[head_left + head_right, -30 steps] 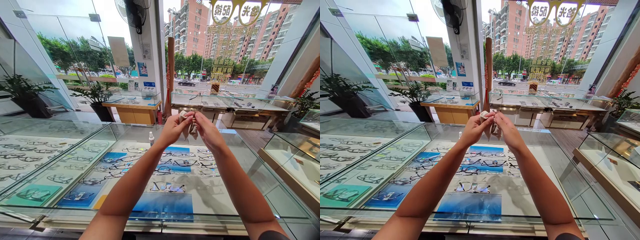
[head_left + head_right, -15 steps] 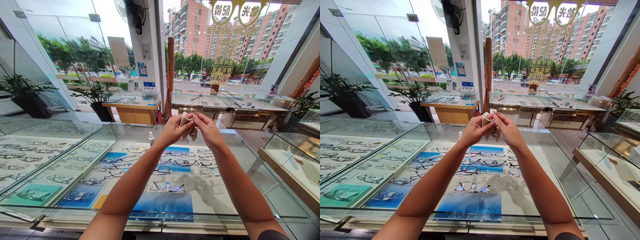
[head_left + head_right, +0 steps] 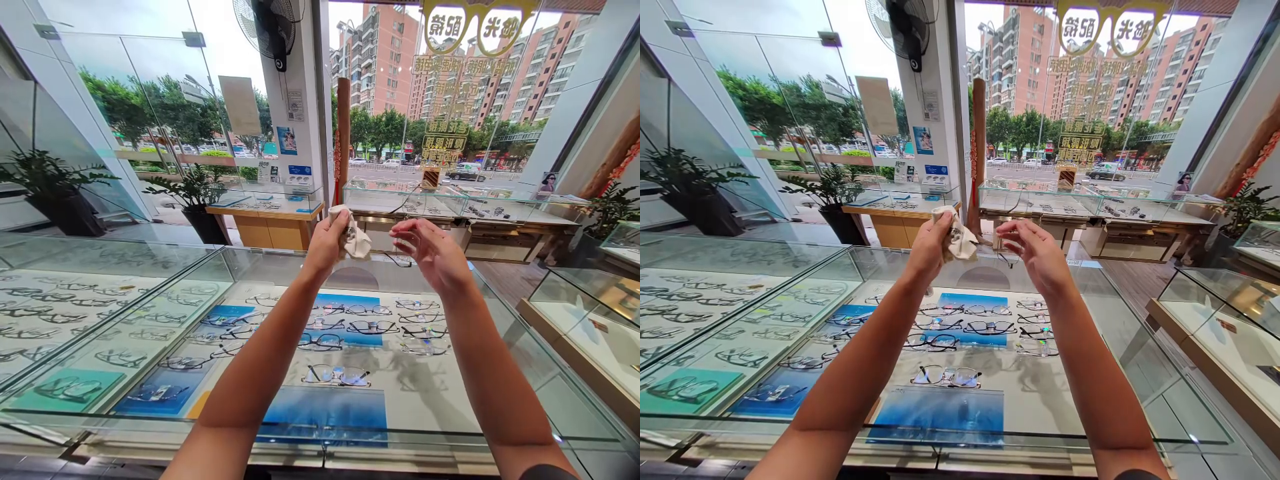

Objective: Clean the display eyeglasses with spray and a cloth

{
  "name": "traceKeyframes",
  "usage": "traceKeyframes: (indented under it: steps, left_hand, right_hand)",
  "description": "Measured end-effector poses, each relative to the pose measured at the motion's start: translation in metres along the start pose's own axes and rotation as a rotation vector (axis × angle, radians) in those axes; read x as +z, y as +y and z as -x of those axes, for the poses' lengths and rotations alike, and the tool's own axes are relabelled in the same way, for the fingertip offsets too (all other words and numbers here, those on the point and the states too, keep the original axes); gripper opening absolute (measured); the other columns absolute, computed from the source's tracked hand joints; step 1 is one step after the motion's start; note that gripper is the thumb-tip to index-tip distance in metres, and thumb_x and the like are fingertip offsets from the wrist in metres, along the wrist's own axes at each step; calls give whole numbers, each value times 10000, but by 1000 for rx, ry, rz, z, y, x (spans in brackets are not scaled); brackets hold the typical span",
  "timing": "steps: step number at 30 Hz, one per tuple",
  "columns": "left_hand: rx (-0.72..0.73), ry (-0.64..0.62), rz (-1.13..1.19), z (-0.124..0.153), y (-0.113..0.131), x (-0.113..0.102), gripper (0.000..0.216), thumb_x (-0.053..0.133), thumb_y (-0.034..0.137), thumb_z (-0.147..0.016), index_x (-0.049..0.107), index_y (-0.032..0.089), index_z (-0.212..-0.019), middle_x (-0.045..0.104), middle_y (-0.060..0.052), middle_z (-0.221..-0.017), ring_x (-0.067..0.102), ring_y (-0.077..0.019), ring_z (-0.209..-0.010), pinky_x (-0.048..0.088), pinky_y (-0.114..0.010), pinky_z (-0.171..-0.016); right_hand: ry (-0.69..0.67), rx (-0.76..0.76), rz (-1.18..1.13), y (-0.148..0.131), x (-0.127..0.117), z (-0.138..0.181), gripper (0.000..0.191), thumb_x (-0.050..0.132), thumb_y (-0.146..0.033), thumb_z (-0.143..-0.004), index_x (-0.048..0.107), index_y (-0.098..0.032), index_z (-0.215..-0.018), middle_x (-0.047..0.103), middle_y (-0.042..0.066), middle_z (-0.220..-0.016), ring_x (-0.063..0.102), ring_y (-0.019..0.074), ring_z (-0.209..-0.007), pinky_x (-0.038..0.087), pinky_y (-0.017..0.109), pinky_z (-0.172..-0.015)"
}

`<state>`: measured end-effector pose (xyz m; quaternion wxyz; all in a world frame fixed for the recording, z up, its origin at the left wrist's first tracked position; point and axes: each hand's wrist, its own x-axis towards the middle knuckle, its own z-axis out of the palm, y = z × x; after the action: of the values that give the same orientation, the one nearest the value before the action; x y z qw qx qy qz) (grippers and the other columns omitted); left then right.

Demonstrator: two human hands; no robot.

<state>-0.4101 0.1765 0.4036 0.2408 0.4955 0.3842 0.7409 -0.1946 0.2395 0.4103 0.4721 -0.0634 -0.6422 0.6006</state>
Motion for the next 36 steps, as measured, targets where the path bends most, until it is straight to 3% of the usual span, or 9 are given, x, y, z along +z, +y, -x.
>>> traceKeyframes:
  steps: [3,6,11,15,19,24,31,36]
  left_hand:
    - [168,-45,-221,3,11,-7,570,695,724,-916,530,209,-734,505,20,-672,455,-115,-608,395,-270,-587]
    - [354,-77,-470,7,20,-13,516,622,680,-993,594,207,-790,576,-9,-732,498,-141,-679,402,-301,-646]
    - [586,-157,-675,9,30,-18,520,592,720,-987,676,209,-938,680,-46,-830,588,-186,-743,463,-341,-684]
    - [726,-252,-744,11,35,-17,591,779,709,-861,712,194,-1143,770,-101,-1028,707,-241,-907,562,-381,-801]
    - [757,-382,-749,14,35,-11,731,892,693,-753,711,195,-1258,789,-137,-1201,746,-285,-1077,601,-426,-948]
    - [733,-449,-638,17,32,-4,526,926,539,-795,756,174,-1134,812,-96,-1024,754,-218,-904,616,-351,-834]
    - [736,-423,-554,20,28,1,497,949,431,-791,761,189,-1182,815,-89,-1057,768,-215,-933,639,-354,-862]
    - [782,-331,-556,21,28,1,545,975,463,-746,761,183,-1162,811,-96,-1039,773,-227,-915,651,-359,-828]
  right_hand:
    - [-214,31,66,-7,-3,4,275,692,-492,-1011,808,-272,-893,765,50,-1031,704,233,-1082,520,417,-1079]
    - [-352,45,85,-12,-5,7,309,651,-450,-1040,809,-248,-868,758,55,-911,708,238,-985,515,422,-1055]
    - [-436,136,130,-19,-8,8,340,673,-446,-1020,781,-206,-805,739,59,-796,714,238,-912,515,381,-967]
    - [-469,198,150,-21,-12,9,365,681,-464,-1012,761,-202,-771,712,52,-737,731,247,-917,520,361,-918]
    - [-488,220,156,-23,-14,9,361,679,-447,-1010,752,-212,-745,683,39,-692,731,246,-883,540,367,-902]
    - [-530,227,152,-26,-16,8,371,678,-430,-1004,746,-214,-710,675,27,-670,721,224,-816,552,355,-865]
    - [-536,137,250,-29,-16,10,385,649,-457,-1036,762,-214,-759,708,24,-721,696,202,-785,532,346,-845]
    - [-389,-54,364,-31,-17,14,461,531,-582,-1097,750,-223,-909,736,34,-846,682,189,-780,536,361,-823]
